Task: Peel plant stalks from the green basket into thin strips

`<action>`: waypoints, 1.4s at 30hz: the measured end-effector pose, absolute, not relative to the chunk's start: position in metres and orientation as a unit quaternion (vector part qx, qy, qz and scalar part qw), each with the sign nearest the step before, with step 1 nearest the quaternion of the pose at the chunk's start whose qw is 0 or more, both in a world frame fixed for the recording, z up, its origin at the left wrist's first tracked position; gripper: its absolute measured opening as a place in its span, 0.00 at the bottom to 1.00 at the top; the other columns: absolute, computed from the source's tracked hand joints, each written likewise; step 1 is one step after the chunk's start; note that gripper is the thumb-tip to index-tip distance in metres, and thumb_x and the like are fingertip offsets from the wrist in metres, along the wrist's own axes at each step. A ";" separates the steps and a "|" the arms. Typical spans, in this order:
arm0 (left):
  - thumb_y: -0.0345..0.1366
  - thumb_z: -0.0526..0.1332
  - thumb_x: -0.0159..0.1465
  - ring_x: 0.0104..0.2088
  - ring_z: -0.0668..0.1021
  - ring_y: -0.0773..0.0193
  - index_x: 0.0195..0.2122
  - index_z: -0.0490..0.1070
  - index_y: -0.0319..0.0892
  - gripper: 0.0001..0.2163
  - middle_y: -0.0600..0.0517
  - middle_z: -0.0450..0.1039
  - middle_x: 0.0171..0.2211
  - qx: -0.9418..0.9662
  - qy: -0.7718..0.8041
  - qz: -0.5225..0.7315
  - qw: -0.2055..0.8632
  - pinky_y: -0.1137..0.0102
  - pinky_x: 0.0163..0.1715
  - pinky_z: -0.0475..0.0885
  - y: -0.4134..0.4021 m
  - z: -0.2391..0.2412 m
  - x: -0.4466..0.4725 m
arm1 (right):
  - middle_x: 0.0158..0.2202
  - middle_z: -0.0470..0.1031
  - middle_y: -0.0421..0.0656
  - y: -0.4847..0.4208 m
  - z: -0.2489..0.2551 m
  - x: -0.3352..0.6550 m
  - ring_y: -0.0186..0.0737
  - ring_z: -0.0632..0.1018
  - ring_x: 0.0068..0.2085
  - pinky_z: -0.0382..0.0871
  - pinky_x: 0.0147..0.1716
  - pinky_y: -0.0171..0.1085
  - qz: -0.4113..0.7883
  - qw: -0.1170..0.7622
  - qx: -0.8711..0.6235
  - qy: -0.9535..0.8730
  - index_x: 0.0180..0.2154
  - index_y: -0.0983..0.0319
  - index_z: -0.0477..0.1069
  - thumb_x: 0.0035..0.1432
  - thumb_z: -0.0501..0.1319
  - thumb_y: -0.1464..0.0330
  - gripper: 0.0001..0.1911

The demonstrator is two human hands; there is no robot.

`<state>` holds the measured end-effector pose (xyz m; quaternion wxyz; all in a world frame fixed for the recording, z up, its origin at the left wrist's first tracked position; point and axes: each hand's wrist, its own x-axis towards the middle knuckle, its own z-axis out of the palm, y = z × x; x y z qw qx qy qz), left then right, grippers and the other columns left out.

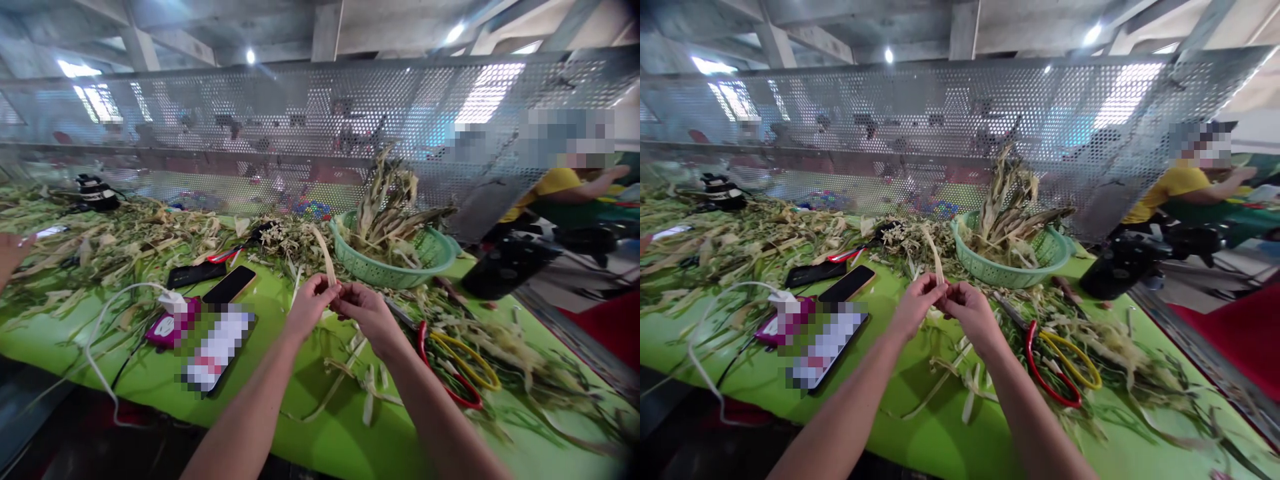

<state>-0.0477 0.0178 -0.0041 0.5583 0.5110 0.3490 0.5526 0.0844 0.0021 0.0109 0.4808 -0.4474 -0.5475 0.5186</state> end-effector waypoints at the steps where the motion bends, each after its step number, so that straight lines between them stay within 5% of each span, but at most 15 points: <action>1: 0.46 0.65 0.55 0.31 0.71 0.67 0.33 0.73 0.40 0.14 0.54 0.71 0.28 0.511 0.359 0.563 0.542 0.73 0.33 0.65 0.019 -0.005 -0.048 | 0.26 0.73 0.39 0.003 0.010 0.084 0.34 0.72 0.28 0.69 0.27 0.34 0.524 0.480 -0.443 -0.547 0.31 0.62 0.69 0.41 0.72 0.59 0.18; 21: 0.45 0.68 0.51 0.23 0.70 0.71 0.28 0.69 0.39 0.15 0.56 0.69 0.22 0.398 0.378 0.596 0.585 0.74 0.27 0.64 0.027 -0.011 -0.049 | 0.32 0.76 0.42 0.003 0.017 0.090 0.35 0.74 0.28 0.69 0.30 0.35 0.459 0.503 -0.442 -0.585 0.36 0.60 0.73 0.52 0.65 0.58 0.14; 27: 0.42 0.70 0.49 0.25 0.73 0.70 0.30 0.69 0.40 0.15 0.55 0.71 0.24 0.391 0.370 0.606 0.585 0.73 0.28 0.67 0.026 -0.008 -0.049 | 0.25 0.74 0.41 0.007 0.005 0.095 0.38 0.73 0.28 0.67 0.26 0.35 0.401 0.446 -0.491 -0.632 0.30 0.61 0.71 0.53 0.64 0.54 0.16; 37: 0.42 0.70 0.48 0.22 0.73 0.70 0.28 0.73 0.40 0.12 0.54 0.73 0.22 0.394 0.372 0.584 0.605 0.73 0.27 0.67 0.026 -0.002 -0.051 | 0.29 0.77 0.43 0.001 0.026 0.125 0.39 0.74 0.27 0.67 0.29 0.36 0.286 0.419 -0.547 -0.666 0.33 0.61 0.73 0.59 0.56 0.54 0.17; 42: 0.40 0.70 0.46 0.21 0.73 0.70 0.28 0.73 0.39 0.12 0.53 0.74 0.23 0.346 0.364 0.629 0.594 0.74 0.24 0.64 0.027 -0.004 -0.051 | 0.32 0.79 0.43 -0.040 0.029 0.198 0.43 0.76 0.30 0.63 0.28 0.37 0.090 0.255 -0.688 -0.673 0.37 0.57 0.73 0.60 0.54 0.57 0.14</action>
